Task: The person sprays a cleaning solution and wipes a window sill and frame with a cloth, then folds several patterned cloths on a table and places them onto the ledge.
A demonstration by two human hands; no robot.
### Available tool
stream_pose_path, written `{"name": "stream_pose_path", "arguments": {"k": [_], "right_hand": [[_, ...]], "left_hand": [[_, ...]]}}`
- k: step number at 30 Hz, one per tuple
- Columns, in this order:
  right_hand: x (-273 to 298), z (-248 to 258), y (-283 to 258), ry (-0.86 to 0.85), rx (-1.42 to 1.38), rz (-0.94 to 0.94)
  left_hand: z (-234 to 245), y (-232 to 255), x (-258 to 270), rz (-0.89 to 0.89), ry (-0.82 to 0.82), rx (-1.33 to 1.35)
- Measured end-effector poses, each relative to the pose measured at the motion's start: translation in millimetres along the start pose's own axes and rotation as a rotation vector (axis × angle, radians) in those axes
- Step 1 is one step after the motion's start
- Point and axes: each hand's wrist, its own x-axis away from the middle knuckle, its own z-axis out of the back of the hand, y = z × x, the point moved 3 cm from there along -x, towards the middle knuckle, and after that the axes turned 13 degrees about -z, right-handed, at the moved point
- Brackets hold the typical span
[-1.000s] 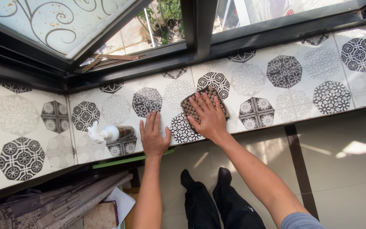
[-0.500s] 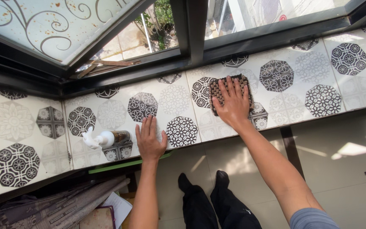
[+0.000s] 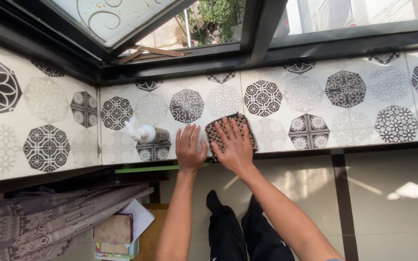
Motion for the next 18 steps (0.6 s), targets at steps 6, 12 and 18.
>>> {"name": "stream_pose_path", "arguments": {"k": [6, 12, 18], "right_hand": [[0.8, -2.7, -19.6, 0.041, 0.069, -0.008], [-9.6, -20.8, -64.7, 0.023, 0.063, 0.064], [-55.6, -27.3, -67.7, -0.059, 0.062, 0.147]], "left_hand": [[39.7, -13.3, 41.7, 0.036, 0.375, -0.018], [67.2, -44.3, 17.1, 0.221, 0.666, -0.009], [87.4, -65.2, -28.3, 0.438, 0.468, 0.404]]}}
